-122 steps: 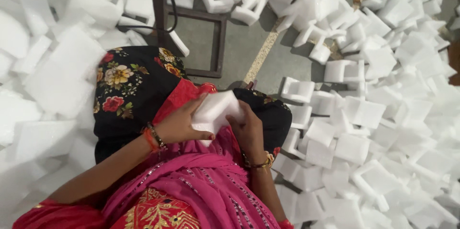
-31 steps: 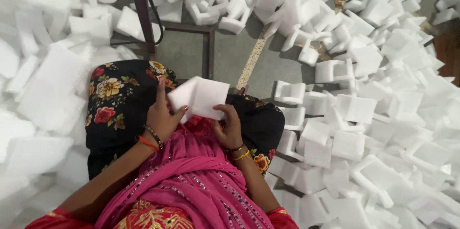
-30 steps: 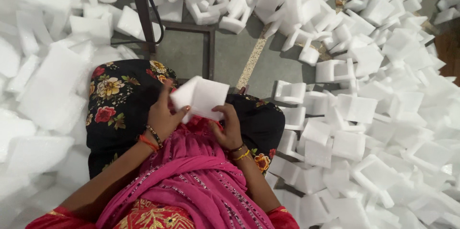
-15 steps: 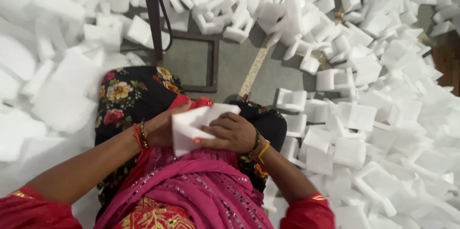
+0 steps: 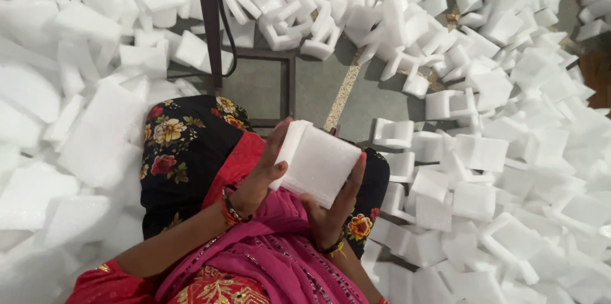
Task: The person picks up white foam blocks from a pile on the floor and holds them briefly under a fixed heat gun before placing them back down.
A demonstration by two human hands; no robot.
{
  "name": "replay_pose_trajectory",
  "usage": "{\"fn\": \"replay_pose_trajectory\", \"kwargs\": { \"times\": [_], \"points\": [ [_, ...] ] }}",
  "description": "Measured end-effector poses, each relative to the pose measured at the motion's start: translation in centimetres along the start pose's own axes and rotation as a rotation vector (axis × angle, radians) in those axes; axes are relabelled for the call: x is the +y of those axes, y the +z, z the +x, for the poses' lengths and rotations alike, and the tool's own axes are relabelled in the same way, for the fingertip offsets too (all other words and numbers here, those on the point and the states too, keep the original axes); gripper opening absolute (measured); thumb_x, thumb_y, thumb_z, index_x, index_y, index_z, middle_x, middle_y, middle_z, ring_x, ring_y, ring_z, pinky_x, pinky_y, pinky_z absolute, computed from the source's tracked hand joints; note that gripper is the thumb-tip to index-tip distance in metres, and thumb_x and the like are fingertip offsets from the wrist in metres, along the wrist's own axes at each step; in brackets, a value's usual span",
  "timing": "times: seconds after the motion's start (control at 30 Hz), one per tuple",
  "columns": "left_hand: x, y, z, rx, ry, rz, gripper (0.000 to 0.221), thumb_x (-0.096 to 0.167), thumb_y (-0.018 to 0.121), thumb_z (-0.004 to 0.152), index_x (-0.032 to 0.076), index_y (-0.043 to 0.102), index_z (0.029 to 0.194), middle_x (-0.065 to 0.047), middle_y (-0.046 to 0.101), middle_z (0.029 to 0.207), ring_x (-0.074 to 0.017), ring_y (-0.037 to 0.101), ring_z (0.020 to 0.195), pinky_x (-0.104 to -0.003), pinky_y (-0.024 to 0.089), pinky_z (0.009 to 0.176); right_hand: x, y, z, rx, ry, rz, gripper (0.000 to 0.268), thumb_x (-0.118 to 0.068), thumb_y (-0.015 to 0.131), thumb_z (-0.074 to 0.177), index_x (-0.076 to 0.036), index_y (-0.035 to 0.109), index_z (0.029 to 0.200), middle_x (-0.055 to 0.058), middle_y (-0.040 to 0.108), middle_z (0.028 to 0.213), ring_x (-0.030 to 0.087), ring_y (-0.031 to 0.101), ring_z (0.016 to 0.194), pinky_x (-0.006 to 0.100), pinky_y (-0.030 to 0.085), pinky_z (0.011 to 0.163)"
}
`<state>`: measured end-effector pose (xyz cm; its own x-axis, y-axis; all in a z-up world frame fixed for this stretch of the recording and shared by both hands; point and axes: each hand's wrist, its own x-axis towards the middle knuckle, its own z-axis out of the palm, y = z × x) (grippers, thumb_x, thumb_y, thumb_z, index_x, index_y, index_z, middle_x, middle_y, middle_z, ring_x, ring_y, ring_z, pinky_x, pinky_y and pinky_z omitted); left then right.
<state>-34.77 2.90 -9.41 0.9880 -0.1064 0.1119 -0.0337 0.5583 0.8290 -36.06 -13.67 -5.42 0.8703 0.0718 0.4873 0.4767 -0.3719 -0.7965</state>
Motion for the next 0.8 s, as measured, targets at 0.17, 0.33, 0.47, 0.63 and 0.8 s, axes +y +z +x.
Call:
{"fn": "replay_pose_trajectory", "kwargs": {
  "times": [0.17, 0.33, 0.47, 0.63, 0.8],
  "points": [
    [0.1, -0.8, -0.3, -0.037, 0.056, 0.134, 0.073, 0.026, 0.052, 0.104, 0.009, 0.018, 0.167, -0.009, 0.015, 0.175, -0.0263, 0.011, 0.164, -0.042, 0.012, 0.131, 0.9, 0.0, -0.3, -0.127, 0.103, 0.243, 0.127, -0.032, 0.090, 0.086, -0.003, -0.005, 0.165, 0.023, 0.046, 0.151, 0.031, 0.060, 0.130, 0.040, 0.055, 0.106],
    [-0.2, -0.8, -0.3, 0.002, -0.039, 0.197, 0.072, 0.028, 0.047, 0.104, 0.007, 0.014, 0.165, -0.008, 0.013, 0.173, -0.0254, 0.010, 0.161, -0.043, 0.013, 0.129, 2.1, 0.0, -0.7, -0.155, 0.148, 0.247, 0.130, -0.030, 0.090, 0.082, -0.003, -0.005, 0.167, 0.021, 0.053, 0.148, 0.027, 0.066, 0.127, 0.038, 0.059, 0.103],
    [0.1, -0.3, 0.3, 0.010, 0.006, 0.339, 0.070, 0.028, 0.046, 0.106, 0.005, 0.016, 0.165, -0.009, 0.013, 0.173, -0.0267, 0.009, 0.162, -0.043, 0.011, 0.130, 2.5, 0.0, -0.8, -0.115, 0.121, 0.229, 0.127, -0.029, 0.089, 0.082, -0.003, -0.003, 0.165, 0.024, 0.039, 0.157, 0.031, 0.060, 0.133, 0.040, 0.056, 0.106],
    [0.5, -0.1, 1.3, -0.036, 0.122, 0.541, 0.066, 0.034, 0.039, 0.110, 0.005, 0.018, 0.166, -0.010, 0.014, 0.176, -0.0274, 0.008, 0.165, -0.043, 0.009, 0.132, 3.0, -0.1, 0.3, -0.128, 0.164, 0.264, 0.128, -0.040, 0.087, 0.084, -0.002, -0.004, 0.166, 0.025, 0.029, 0.163, 0.032, 0.051, 0.141, 0.042, 0.050, 0.113],
    [-1.4, -0.7, 5.1, 0.025, -0.082, -0.079, 0.069, 0.048, 0.032, 0.107, 0.011, 0.018, 0.164, -0.006, 0.019, 0.173, -0.0210, 0.016, 0.160, -0.037, 0.014, 0.129, 6.4, 1.0, 4.4, -0.130, 0.222, 0.406, 0.122, -0.063, 0.075, 0.088, -0.002, 0.005, 0.167, 0.022, 0.030, 0.165, 0.031, 0.042, 0.148, 0.043, 0.041, 0.119]
  ]
}}
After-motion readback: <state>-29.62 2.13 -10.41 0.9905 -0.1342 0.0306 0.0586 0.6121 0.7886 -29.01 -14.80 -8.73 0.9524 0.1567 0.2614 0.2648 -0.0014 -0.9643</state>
